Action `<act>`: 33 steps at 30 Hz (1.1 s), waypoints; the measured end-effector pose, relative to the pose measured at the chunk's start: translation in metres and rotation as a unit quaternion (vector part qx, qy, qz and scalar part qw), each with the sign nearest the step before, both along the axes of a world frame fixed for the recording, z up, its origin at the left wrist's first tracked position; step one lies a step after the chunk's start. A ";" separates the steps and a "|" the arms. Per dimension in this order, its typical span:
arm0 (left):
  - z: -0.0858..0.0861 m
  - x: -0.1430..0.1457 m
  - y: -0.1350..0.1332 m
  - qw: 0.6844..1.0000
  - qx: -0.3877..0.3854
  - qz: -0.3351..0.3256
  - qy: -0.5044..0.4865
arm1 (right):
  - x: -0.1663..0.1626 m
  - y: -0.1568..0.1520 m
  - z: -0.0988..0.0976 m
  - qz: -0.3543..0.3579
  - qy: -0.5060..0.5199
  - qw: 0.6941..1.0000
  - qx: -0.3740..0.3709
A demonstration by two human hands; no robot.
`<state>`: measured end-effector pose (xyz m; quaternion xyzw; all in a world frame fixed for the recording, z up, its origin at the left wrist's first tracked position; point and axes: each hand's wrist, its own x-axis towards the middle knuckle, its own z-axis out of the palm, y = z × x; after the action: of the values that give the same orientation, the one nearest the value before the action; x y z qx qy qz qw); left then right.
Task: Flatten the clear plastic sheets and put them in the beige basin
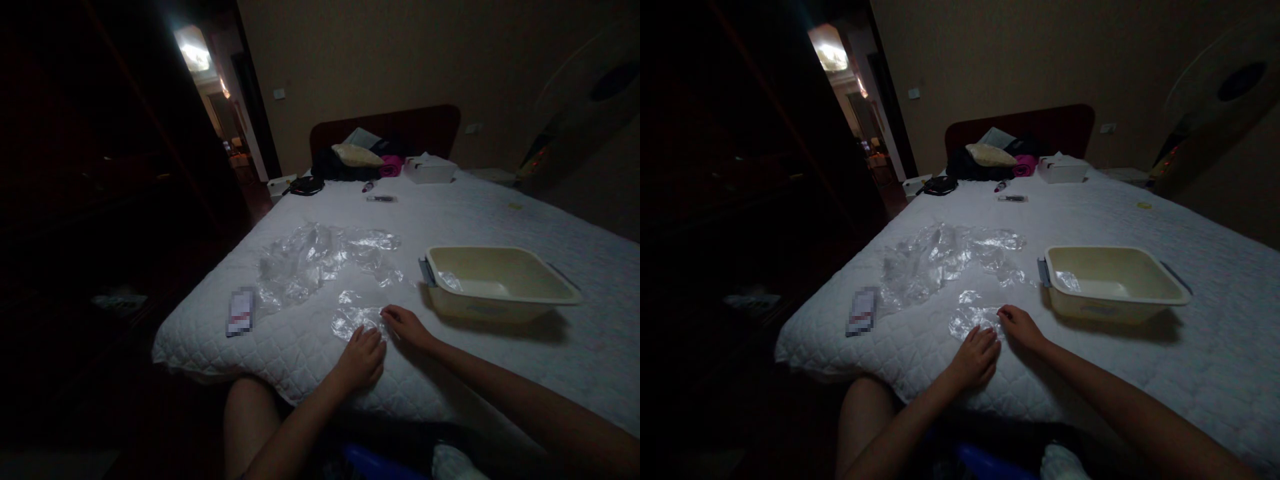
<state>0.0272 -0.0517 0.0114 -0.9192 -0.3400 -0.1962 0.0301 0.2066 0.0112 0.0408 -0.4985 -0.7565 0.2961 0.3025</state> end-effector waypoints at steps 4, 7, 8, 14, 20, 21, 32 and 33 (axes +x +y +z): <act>-0.002 0.000 0.000 1.000 0.006 0.001 -0.007 | 0.002 0.001 -0.006 -0.004 0.012 1.000 -0.003; -0.003 0.000 0.001 1.000 0.006 0.001 -0.008 | 0.004 -0.002 -0.008 0.009 -0.047 0.998 0.029; -0.003 0.000 0.001 1.000 0.007 0.002 -0.007 | 0.004 -0.003 -0.007 0.020 -0.074 0.996 0.044; -0.003 0.000 0.001 0.999 0.041 -0.004 -0.009 | 0.000 -0.010 0.001 0.079 -0.200 0.972 0.096; -0.009 -0.007 0.000 0.992 0.088 -0.017 -0.089 | -0.002 -0.009 0.004 0.085 -0.205 0.969 0.109; -0.009 -0.010 0.000 0.989 0.091 -0.012 -0.115 | -0.002 -0.009 0.005 0.080 -0.196 0.971 0.111; 0.028 -0.063 0.050 0.759 -0.341 0.295 -0.470 | 0.018 0.025 0.000 -0.135 -0.037 0.989 0.049; 0.028 -0.067 0.057 0.740 -0.372 0.296 -0.475 | 0.021 0.028 -0.002 -0.146 -0.036 0.988 0.023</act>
<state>-0.0394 0.0049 0.0393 -0.4978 -0.6111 -0.4470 -0.4230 0.2274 0.0391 0.0388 -0.6070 -0.6925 0.2132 0.3265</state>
